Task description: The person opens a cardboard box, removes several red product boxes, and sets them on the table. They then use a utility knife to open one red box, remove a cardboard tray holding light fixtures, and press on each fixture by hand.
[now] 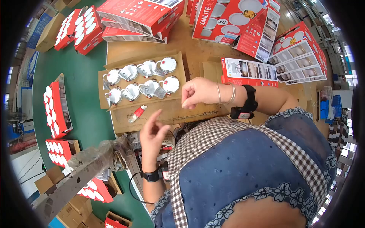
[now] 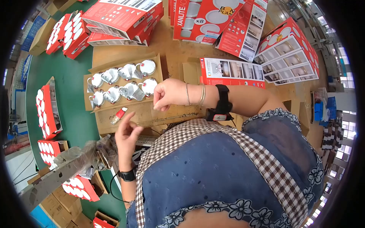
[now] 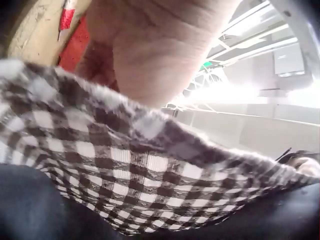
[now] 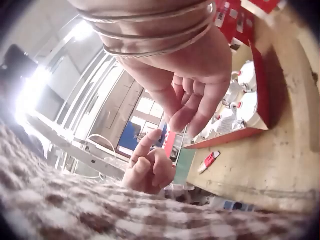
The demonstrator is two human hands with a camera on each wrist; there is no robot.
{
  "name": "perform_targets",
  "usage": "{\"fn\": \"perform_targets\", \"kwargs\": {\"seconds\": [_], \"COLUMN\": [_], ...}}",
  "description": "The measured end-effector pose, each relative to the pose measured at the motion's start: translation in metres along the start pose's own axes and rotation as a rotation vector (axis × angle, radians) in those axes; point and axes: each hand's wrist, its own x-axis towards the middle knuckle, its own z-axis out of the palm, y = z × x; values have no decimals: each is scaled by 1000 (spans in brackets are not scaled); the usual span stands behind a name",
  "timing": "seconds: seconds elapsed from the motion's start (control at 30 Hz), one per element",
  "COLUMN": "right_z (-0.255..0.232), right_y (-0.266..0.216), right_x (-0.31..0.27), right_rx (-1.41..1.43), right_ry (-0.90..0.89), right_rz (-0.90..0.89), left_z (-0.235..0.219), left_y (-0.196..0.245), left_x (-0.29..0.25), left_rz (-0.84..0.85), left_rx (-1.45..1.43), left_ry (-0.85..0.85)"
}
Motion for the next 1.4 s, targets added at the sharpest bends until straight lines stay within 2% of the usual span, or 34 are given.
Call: {"fn": "perform_targets", "kwargs": {"seconds": [0.03,0.1,0.17,0.23,0.27,0.3,0.37,0.43,0.5,0.57,0.6,0.63,0.7,0.73,0.77,0.8,0.83,0.9,0.93,0.97,1.0,1.03,1.07,1.2,1.27,1.4], "right_z": [2,8,18,27,31,31,35,38,39,39,40,43,43,39,35,30,26,18,16,14,12,10,10,11,5,1], "right_y": [2,5,28,35,37,36,18,17,27,56,65,69,72,66,62,62,58,44,49,52,52,52,56,55,58,62], "right_x": [-2,-5,1,-2,-2,-2,-6,-8,-7,2,2,1,-1,-1,0,1,-2,-9,-7,-4,-1,3,10,22,26,33], "right_rx": [6,-393,-457,-549,-572,-571,-705,-781,-854,-953,-948,-988,-1008,-974,-941,-853,-850,-925,-865,-865,-867,-866,-825,-750,-682,-775], "right_ry": [1,-12,-151,-281,-309,-313,-373,-356,-336,-308,-307,-150,20,30,39,-21,-21,173,325,326,444,564,632,770,823,893], "right_rz": [4,-114,-241,-225,-297,-297,-48,-34,-18,-291,-286,-597,-898,-817,-737,-475,-471,-220,-302,-297,-367,-435,-418,-278,-267,-289], "left_z": [-5,-13,-16,-16,-16,-16,-19,-20,-18,-15,-14,-14,-13,-14,-15,-16,-16,-15,-14,-13,-12,-11,-12,-14,-8,-1], "left_y": [-9,-19,-31,-38,-39,-40,-42,-46,-52,-53,-53,-54,-56,-55,-50,-47,-47,-45,-44,-43,-43,-43,-45,-55,-54,-54], "left_x": [0,0,5,10,12,14,16,20,24,28,29,31,34,36,38,40,43,54,58,61,65,70,75,87,87,84], "left_rz": [2,-60,-55,-53,-42,-32,-67,-101,-42,-45,-49,-52,108,105,123,139,136,431,429,391,354,355,432,641,644,671], "left_rx": [-21,-22,-6,9,13,16,-6,-28,9,56,105,104,319,318,458,597,597,834,831,814,795,790,850,973,956,907], "left_ry": [66,173,248,325,362,398,401,396,391,379,372,366,349,342,319,295,291,335,333,300,268,262,228,124,84,0]}}
